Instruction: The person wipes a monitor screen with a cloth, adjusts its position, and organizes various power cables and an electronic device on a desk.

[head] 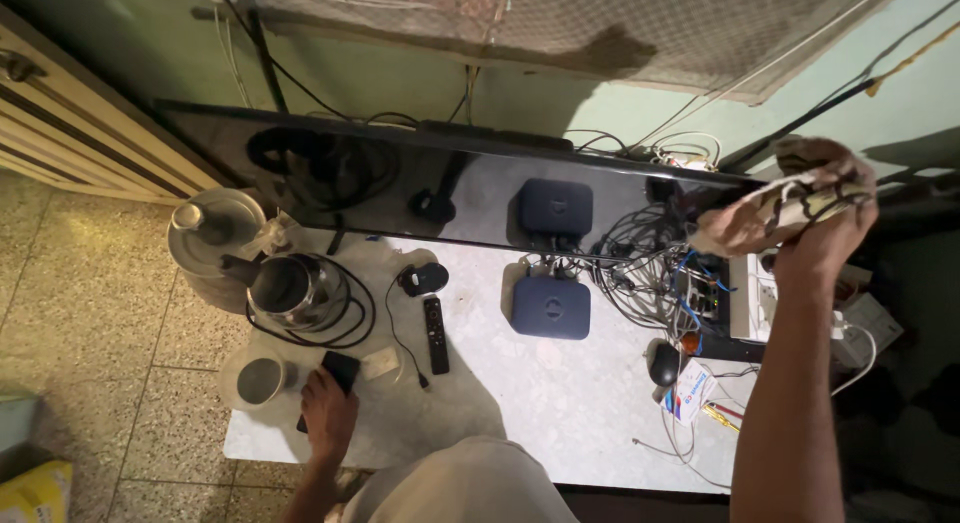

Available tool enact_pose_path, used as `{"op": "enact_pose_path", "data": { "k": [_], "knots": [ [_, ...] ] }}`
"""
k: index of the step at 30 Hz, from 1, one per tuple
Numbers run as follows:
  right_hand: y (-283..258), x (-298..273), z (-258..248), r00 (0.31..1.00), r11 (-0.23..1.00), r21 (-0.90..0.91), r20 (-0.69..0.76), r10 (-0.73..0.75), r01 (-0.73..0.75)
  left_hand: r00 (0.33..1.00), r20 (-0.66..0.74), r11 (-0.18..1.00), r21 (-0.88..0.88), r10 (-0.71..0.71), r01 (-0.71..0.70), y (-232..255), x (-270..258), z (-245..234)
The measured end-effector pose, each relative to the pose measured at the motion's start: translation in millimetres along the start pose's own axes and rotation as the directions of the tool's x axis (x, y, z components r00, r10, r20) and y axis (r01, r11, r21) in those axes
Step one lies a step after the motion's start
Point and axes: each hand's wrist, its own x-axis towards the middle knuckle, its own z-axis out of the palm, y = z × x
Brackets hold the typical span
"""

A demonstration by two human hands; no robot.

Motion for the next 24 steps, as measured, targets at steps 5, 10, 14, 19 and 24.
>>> {"op": "enact_pose_path", "data": {
  "k": [5,10,14,19,24],
  "knots": [
    [-13.4,7.0,33.8,0.891,0.419,-0.787,0.385,-0.239,0.453,0.999,0.009,0.996,-0.080,0.040,-0.039,-12.2,-0.9,9.4],
    [-7.9,-7.2,132.6,0.869,0.280,-0.825,0.486,-0.090,0.491,0.996,-0.089,0.983,-0.183,0.017,-0.033,-8.7,-0.1,15.0],
    [-10.1,-26.1,235.6,0.845,0.286,-0.832,0.522,0.118,0.475,0.993,0.071,0.954,-0.277,-0.098,0.114,-9.6,-4.6,-2.0],
    [-18.0,-39.0,258.7,0.736,0.260,-0.726,0.673,0.078,0.636,0.984,-0.152,0.962,-0.267,-0.094,0.051,0.9,-36.4,-14.4],
    [13.2,-19.5,167.3,0.757,-0.040,-0.795,0.560,0.336,0.606,0.998,-0.057,0.935,-0.355,-0.005,-0.016,11.4,-76.6,6.1]
  ]
}}
